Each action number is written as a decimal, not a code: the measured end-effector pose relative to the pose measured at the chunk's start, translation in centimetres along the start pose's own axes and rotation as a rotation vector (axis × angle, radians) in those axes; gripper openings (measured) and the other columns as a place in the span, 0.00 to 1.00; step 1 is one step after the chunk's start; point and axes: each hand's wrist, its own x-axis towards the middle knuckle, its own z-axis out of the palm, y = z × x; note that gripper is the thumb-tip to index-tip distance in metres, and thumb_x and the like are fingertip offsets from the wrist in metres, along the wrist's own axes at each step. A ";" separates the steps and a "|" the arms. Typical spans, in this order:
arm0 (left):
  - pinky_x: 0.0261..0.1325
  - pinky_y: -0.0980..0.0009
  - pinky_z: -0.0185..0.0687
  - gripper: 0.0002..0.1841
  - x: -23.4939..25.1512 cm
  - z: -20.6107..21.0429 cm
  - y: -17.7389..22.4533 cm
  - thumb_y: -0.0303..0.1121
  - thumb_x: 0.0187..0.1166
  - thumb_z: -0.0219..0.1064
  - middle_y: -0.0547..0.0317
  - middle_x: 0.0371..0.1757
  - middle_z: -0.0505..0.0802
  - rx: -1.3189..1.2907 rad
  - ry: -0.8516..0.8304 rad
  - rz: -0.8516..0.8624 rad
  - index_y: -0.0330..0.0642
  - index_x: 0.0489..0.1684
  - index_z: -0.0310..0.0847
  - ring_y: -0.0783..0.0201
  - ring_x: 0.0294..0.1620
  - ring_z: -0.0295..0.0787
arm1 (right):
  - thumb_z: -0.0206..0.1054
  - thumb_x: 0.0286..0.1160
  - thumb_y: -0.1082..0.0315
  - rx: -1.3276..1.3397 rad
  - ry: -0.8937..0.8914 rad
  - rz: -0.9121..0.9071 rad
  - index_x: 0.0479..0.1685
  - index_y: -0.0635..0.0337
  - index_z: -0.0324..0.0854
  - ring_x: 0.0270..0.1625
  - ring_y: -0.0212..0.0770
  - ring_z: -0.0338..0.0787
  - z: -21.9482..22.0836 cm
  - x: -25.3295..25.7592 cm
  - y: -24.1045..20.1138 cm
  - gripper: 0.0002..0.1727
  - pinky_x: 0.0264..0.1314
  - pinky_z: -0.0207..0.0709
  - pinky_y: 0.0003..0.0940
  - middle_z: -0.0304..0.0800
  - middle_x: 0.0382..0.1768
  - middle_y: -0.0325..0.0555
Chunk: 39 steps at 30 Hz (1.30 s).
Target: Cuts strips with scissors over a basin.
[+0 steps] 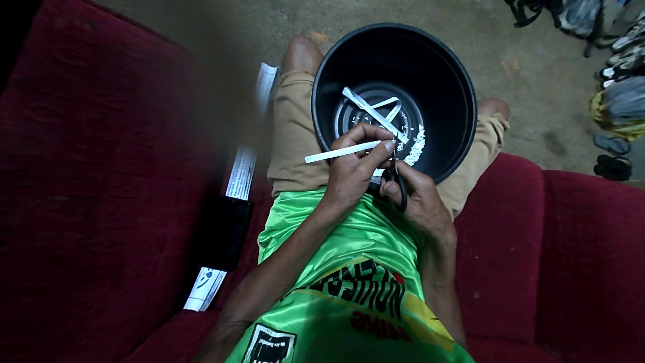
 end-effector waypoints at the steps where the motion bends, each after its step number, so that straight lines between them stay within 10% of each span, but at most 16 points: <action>1: 0.42 0.69 0.92 0.06 0.0 0.0 0.0 0.18 0.79 0.66 0.51 0.40 0.90 0.000 0.000 0.002 0.29 0.48 0.82 0.64 0.35 0.89 | 0.62 0.84 0.45 -0.005 -0.009 -0.005 0.59 0.58 0.81 0.22 0.25 0.75 0.0 0.0 0.1 0.25 0.21 0.72 0.22 0.81 0.27 0.32; 31: 0.49 0.64 0.92 0.06 0.2 -0.4 -0.2 0.18 0.79 0.65 0.52 0.36 0.91 -0.041 0.042 -0.007 0.29 0.49 0.81 0.62 0.36 0.91 | 0.61 0.87 0.54 0.036 0.052 0.024 0.66 0.58 0.81 0.20 0.30 0.76 0.0 -0.1 0.2 0.20 0.19 0.75 0.26 0.81 0.26 0.37; 39: 0.47 0.69 0.92 0.07 -0.4 -0.3 0.6 0.19 0.80 0.65 0.54 0.38 0.92 -0.020 0.035 -0.022 0.33 0.51 0.82 0.65 0.37 0.92 | 0.61 0.82 0.40 0.018 -0.026 0.045 0.68 0.55 0.80 0.22 0.26 0.74 -0.1 -0.3 0.2 0.30 0.22 0.72 0.23 0.81 0.28 0.33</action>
